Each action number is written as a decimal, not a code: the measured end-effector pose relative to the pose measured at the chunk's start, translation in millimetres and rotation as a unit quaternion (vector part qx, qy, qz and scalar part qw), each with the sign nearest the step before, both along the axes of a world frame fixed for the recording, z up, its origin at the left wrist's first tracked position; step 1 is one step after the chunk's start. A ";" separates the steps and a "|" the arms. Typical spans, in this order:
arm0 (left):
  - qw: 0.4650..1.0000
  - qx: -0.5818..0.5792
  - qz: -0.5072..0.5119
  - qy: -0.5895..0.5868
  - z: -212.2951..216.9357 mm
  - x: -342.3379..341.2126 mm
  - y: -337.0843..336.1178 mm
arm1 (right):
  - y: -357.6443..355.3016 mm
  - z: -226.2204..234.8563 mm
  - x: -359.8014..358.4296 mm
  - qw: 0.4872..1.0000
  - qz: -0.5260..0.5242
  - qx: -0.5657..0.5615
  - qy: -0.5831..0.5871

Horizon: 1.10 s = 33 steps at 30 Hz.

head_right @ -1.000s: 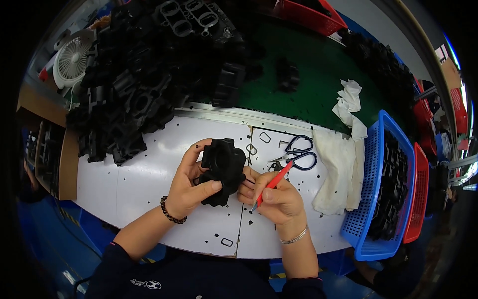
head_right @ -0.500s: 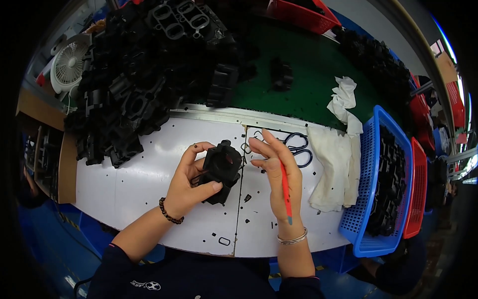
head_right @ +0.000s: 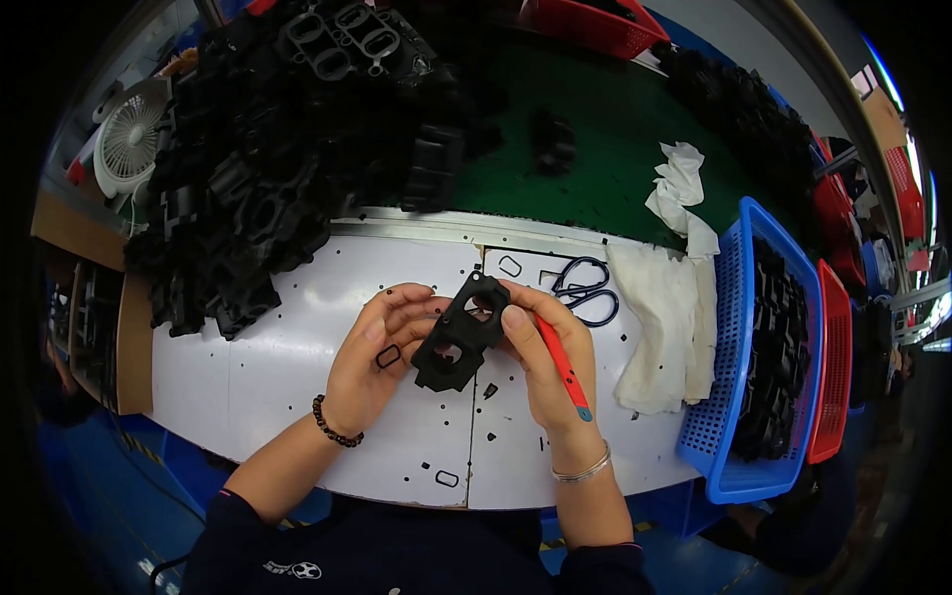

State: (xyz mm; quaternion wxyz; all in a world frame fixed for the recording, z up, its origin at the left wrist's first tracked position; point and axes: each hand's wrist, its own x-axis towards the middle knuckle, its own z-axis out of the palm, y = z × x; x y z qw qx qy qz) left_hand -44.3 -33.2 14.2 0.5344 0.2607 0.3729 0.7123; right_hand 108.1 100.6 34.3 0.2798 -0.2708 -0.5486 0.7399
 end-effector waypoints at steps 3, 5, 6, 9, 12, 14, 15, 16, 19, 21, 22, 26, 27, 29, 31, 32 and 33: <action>0.995 -0.004 0.039 0.091 -6.1 -2.1 0.3 | 0.7 -1.0 0.3 1.000 -0.009 0.020 -0.017; 0.992 -0.013 0.051 0.116 -5.4 -1.9 1.1 | 1.4 0.6 2.1 1.000 -0.016 0.017 -0.016; 0.987 -0.026 0.071 0.142 -6.7 -1.6 1.2 | 1.4 -0.6 1.7 1.000 -0.022 0.016 -0.015; 0.930 -0.035 0.198 0.309 -12.3 5.1 4.7 | 2.0 -3.5 2.2 0.999 -0.030 0.025 -0.011; 0.806 -0.086 0.217 0.544 3.7 3.3 2.7 | 1.6 4.1 2.7 0.999 -0.044 -0.011 0.010; 0.774 -0.073 0.249 0.578 5.9 11.7 6.5 | 2.4 2.8 3.6 0.998 -0.058 -0.015 0.008; 0.867 -0.076 0.237 0.432 7.1 17.1 4.8 | 2.9 3.6 3.6 0.998 -0.051 -0.026 0.016; 0.933 -0.076 0.220 0.273 7.9 19.3 3.1 | 3.0 4.4 3.5 0.998 -0.043 -0.036 0.024; 0.891 -0.033 0.216 0.398 -3.4 11.7 2.2 | 3.0 7.8 5.7 0.996 -0.049 -0.061 0.043; 0.917 -0.045 0.196 0.345 -3.0 11.2 -0.2 | 3.8 4.3 7.3 0.994 -0.056 -0.075 0.054; 0.941 -0.053 0.170 0.287 -2.4 10.8 -1.4 | 3.8 3.5 7.4 0.993 -0.055 -0.082 0.064; 0.905 0.025 0.167 0.391 -5.7 4.5 -1.5 | 3.6 1.3 5.8 0.992 -0.059 -0.085 0.073; 0.895 0.029 0.164 0.413 -4.2 2.9 -2.3 | 4.2 -1.0 6.1 0.992 -0.058 -0.084 0.073; 0.873 0.041 0.161 0.459 -0.7 -0.2 -2.0 | 5.1 -4.5 6.3 0.992 -0.050 -0.087 0.076; 0.848 0.053 0.159 0.503 1.7 0.8 -1.5 | 3.8 -3.5 3.7 0.992 -0.052 -0.072 0.094; 0.880 0.028 0.152 0.449 2.1 5.1 -1.4 | 3.3 -3.2 2.6 0.990 -0.056 -0.059 0.112; 0.907 0.002 0.146 0.395 3.4 8.6 -2.4 | 2.7 -2.3 1.7 0.991 -0.051 -0.058 0.113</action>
